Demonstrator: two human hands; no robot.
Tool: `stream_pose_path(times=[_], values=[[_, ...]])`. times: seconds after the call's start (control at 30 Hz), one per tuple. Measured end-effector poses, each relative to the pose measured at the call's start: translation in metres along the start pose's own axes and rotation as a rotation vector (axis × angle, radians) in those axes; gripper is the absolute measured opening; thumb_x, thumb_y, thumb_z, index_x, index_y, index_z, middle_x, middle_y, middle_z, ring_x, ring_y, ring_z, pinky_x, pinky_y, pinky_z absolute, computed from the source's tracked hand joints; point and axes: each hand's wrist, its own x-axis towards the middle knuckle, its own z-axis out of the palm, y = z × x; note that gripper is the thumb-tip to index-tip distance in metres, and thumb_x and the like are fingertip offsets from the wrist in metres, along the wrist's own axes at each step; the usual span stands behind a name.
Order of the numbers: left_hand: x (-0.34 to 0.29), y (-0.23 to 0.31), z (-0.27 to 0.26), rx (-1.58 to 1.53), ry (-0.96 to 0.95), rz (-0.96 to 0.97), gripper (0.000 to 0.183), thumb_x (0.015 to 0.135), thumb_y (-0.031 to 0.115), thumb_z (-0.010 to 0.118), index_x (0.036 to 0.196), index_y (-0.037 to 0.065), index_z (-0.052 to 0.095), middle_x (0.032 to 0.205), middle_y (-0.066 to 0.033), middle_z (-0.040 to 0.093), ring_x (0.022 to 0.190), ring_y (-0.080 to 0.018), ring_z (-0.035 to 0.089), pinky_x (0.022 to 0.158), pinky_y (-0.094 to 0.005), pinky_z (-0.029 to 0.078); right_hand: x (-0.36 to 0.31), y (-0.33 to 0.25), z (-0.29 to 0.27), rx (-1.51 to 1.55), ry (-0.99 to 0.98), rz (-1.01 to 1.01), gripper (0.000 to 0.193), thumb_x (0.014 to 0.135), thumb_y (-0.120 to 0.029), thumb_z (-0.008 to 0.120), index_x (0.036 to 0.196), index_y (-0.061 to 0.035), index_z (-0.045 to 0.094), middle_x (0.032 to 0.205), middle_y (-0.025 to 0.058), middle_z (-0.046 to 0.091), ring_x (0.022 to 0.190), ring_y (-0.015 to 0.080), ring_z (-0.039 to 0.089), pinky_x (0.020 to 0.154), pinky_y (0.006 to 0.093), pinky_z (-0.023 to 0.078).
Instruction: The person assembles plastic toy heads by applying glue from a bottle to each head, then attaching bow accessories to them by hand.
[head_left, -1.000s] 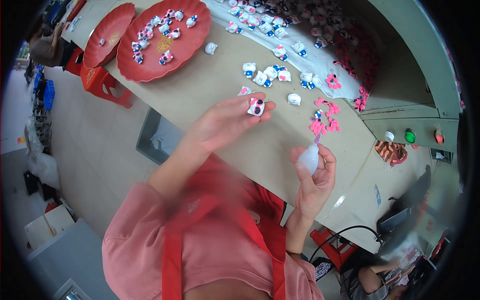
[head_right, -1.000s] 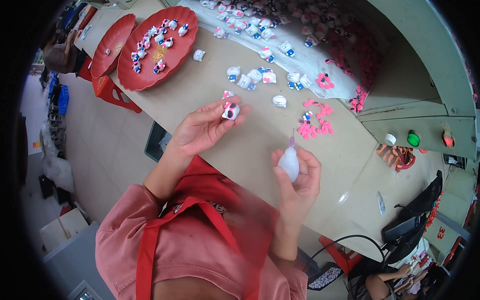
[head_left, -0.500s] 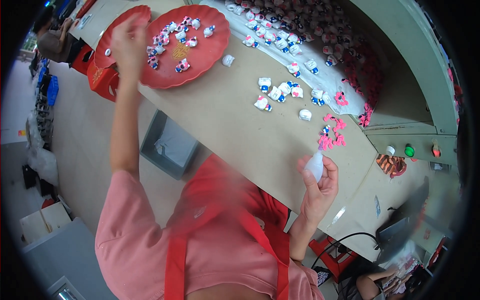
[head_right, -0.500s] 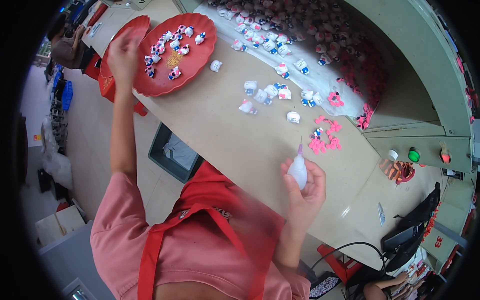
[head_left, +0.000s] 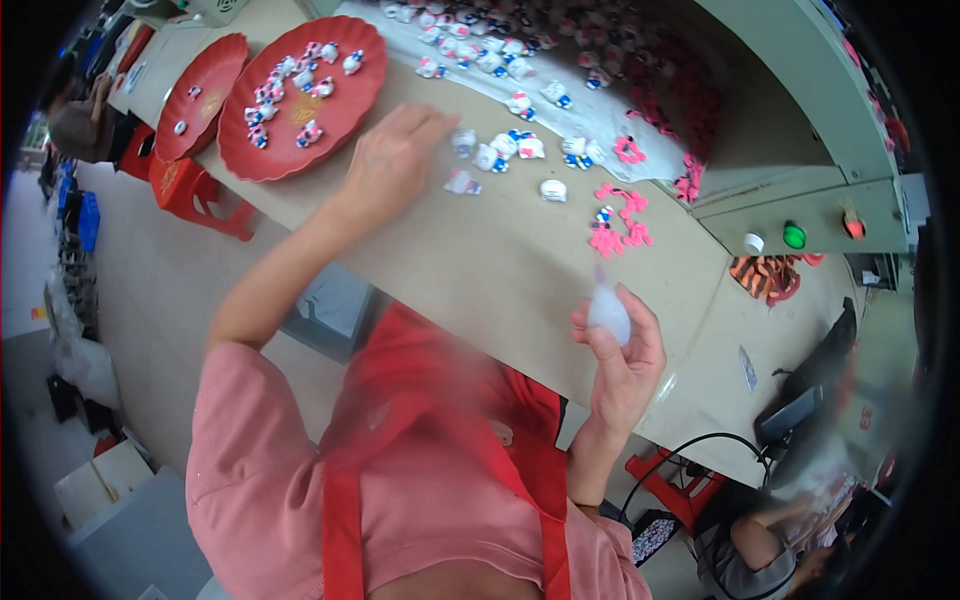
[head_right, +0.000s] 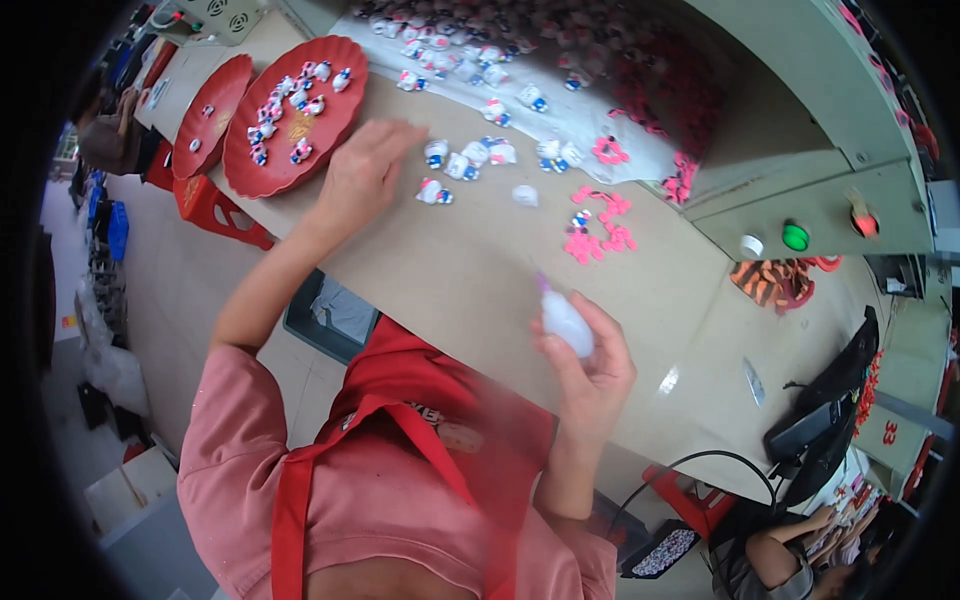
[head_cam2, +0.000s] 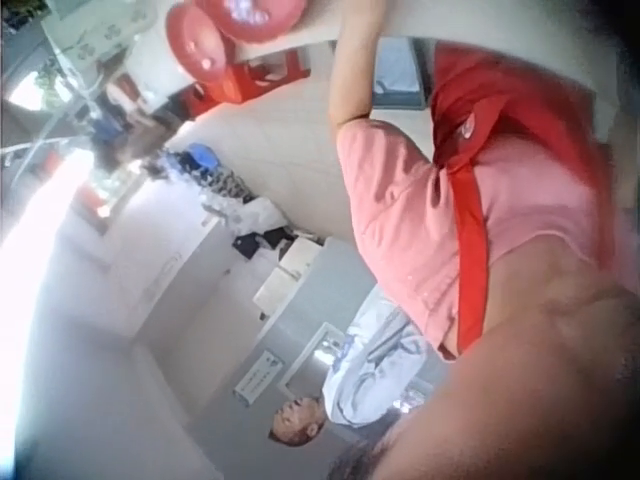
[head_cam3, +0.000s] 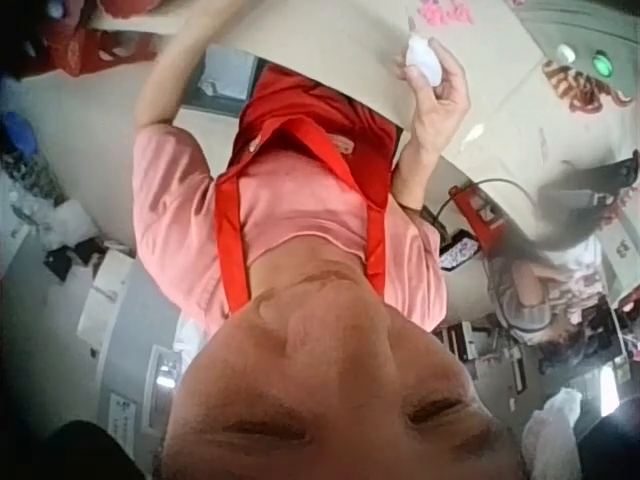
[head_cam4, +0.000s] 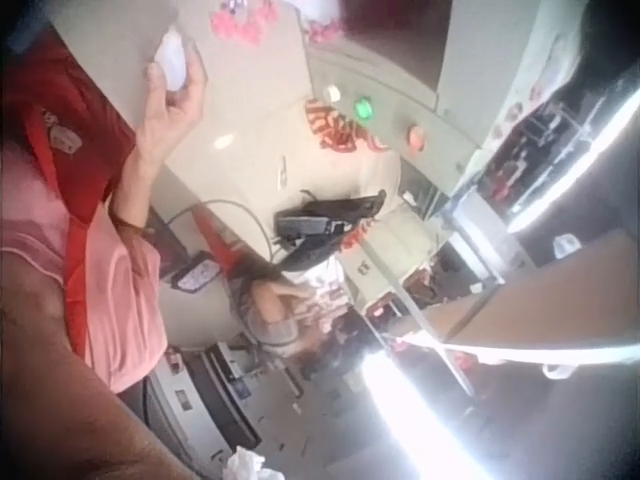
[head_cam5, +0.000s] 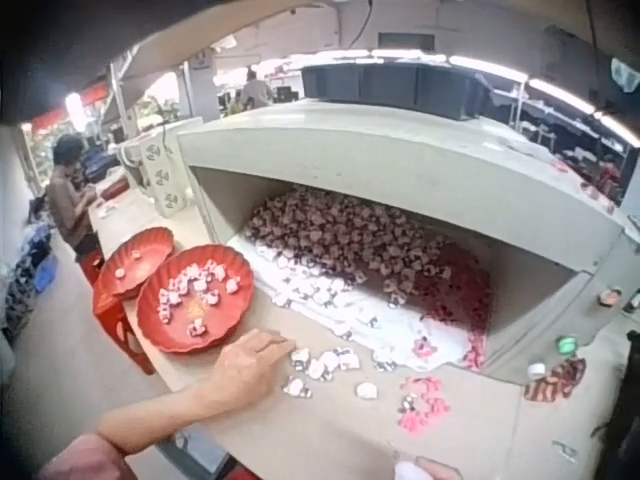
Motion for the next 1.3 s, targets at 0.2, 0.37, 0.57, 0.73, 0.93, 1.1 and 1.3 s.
stream_pose_path(times=[0.2, 0.37, 0.57, 0.73, 0.93, 1.1, 1.3], values=[[-0.033, -0.005, 0.007, 0.173, 0.185, -0.081, 0.040, 0.062, -0.013, 0.051, 0.099, -0.002, 0.059, 0.108, -0.0165, 0.052, 0.103, -0.0321, 0.052, 0.081, -0.0365, 0.047, 0.001, 0.001, -0.015, -0.020, 0.015, -0.068, 0.037, 0.077, 0.004, 0.060, 0.113, 0.0055, 0.049, 0.098, 0.0170, 0.059, 0.083, 0.0220, 0.062, 0.067, 0.0284, 0.052], [-0.025, 0.037, -0.015, -0.814, 0.080, -0.624, 0.035, 0.080, -0.010, 0.048, 0.114, 0.000, 0.053, 0.118, -0.0134, 0.053, 0.109, -0.0239, 0.053, 0.081, -0.0307, 0.049, -0.002, 0.002, -0.003, 0.017, 0.061, -0.081, 0.040, 0.077, 0.002, 0.061, 0.114, 0.0029, 0.047, 0.094, 0.0173, 0.061, 0.075, 0.0185, 0.062, 0.063, 0.0255, 0.051], [-0.016, 0.108, 0.005, -2.377, -0.110, -0.859, 0.038, 0.086, 0.002, 0.051, 0.122, -0.004, 0.043, 0.123, -0.0215, 0.045, 0.109, -0.0300, 0.052, 0.087, -0.0284, 0.050, -0.007, -0.002, 0.007, 0.079, 0.057, -0.094, 0.031, 0.077, -0.003, 0.060, 0.105, 0.0004, 0.048, 0.084, 0.0120, 0.060, 0.064, 0.0116, 0.056, 0.054, 0.0208, 0.044], [-0.013, 0.137, 0.016, -2.530, -0.279, -0.844, 0.037, 0.088, 0.012, 0.052, 0.122, -0.001, 0.045, 0.111, -0.0120, 0.054, 0.105, -0.0237, 0.053, 0.092, -0.0272, 0.042, -0.013, -0.007, 0.006, 0.005, 0.236, -0.315, 0.037, 0.077, -0.017, 0.062, 0.105, 0.0018, 0.047, 0.075, 0.0050, 0.051, 0.055, 0.0076, 0.045, 0.048, 0.0192, 0.035], [-0.013, 0.124, 0.011, -2.304, -0.196, -0.911, 0.040, 0.087, 0.011, 0.053, 0.123, -0.002, 0.043, 0.106, -0.0174, 0.055, 0.092, -0.0217, 0.059, 0.079, -0.0244, 0.052, -0.009, 0.003, 0.000, -0.113, 0.339, -0.496, 0.040, 0.079, -0.020, 0.060, 0.107, 0.0032, 0.045, 0.075, 0.0035, 0.047, 0.054, 0.0062, 0.039, 0.046, 0.0192, 0.029], [-0.008, 0.035, -0.034, -1.411, 0.418, -0.687, 0.029, 0.083, 0.008, 0.053, 0.109, -0.004, 0.052, 0.096, -0.0112, 0.058, 0.083, -0.0182, 0.060, 0.075, -0.0296, 0.051, -0.009, 0.006, -0.019, -0.025, 0.401, -0.280, 0.036, 0.076, -0.019, 0.058, 0.105, 0.0012, 0.048, 0.094, 0.0071, 0.049, 0.082, 0.0146, 0.050, 0.069, 0.0249, 0.042], [-0.017, -0.181, -0.113, -0.621, 0.759, -0.890, 0.032, 0.079, 0.016, 0.061, 0.104, -0.003, 0.059, 0.089, -0.0133, 0.064, 0.080, -0.0186, 0.063, 0.072, -0.0284, 0.050, -0.007, 0.011, -0.018, 0.002, 0.321, -0.226, 0.034, 0.081, -0.018, 0.054, 0.108, 0.0004, 0.045, 0.091, 0.0095, 0.050, 0.080, 0.0173, 0.052, 0.069, 0.0256, 0.042]])
